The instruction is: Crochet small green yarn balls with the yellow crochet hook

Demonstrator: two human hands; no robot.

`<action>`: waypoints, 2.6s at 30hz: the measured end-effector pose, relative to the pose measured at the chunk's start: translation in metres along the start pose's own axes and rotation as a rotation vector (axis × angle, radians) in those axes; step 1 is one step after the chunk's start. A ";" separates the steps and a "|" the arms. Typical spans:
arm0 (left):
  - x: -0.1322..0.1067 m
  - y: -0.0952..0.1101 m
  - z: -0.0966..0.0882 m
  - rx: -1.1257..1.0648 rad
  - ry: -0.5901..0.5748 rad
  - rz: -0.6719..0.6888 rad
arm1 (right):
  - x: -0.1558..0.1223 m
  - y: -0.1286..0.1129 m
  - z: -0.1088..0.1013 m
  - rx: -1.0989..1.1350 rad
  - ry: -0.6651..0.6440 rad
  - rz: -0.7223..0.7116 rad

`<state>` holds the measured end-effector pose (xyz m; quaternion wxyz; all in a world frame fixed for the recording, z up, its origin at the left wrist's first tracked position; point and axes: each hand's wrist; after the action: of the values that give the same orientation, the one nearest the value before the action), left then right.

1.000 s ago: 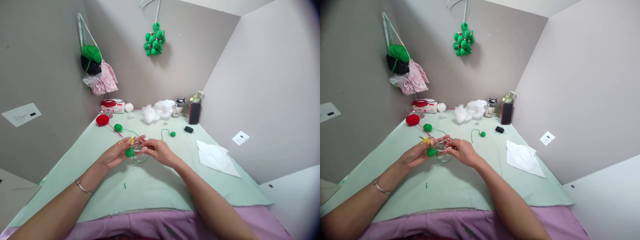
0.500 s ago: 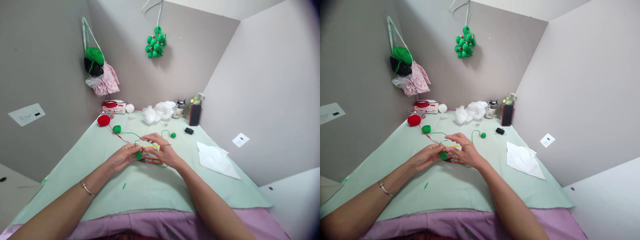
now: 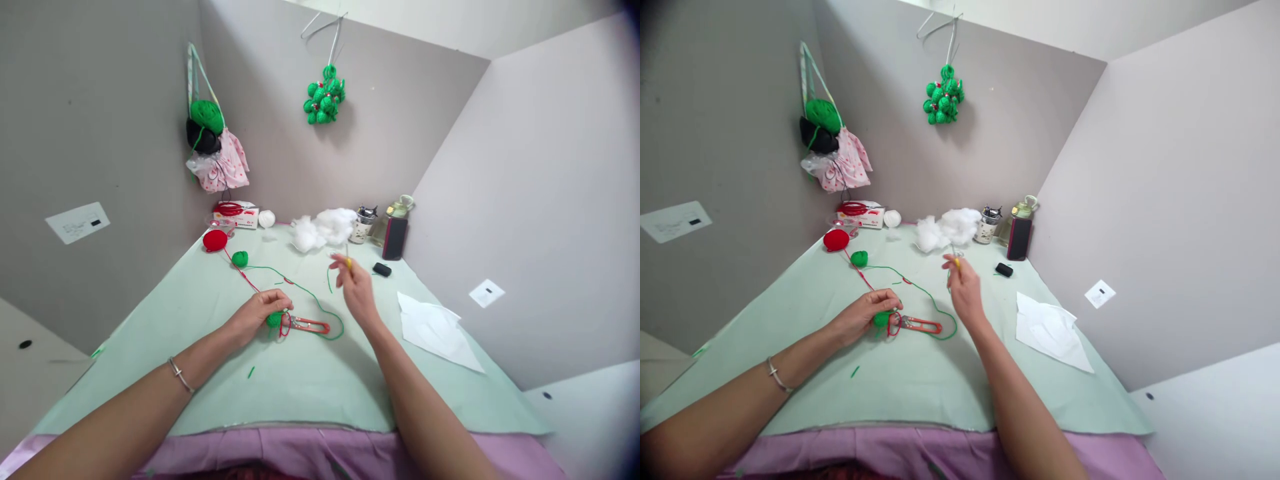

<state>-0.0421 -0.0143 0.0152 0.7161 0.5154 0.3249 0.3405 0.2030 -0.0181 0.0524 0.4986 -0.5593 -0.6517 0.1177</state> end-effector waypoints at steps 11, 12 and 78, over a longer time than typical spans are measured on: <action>0.005 -0.004 -0.003 0.274 0.056 0.104 | -0.030 -0.031 0.040 0.097 -0.557 0.178; 0.006 -0.005 -0.004 0.292 0.060 0.111 | -0.028 -0.030 0.036 0.110 -0.585 0.193; 0.000 0.029 -0.013 -0.583 0.072 0.137 | -0.032 -0.036 0.055 0.421 -0.587 0.334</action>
<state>-0.0574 -0.0003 0.0394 0.7974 0.2962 0.2031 0.4850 0.1343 -0.0354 0.0350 0.3689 -0.4858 -0.6281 0.4831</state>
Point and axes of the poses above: each hand's wrist, its own x-axis towards the middle knuckle, its own z-axis out of the palm, y = z × x, and after that the axes turned 1 degree about x, right-handed
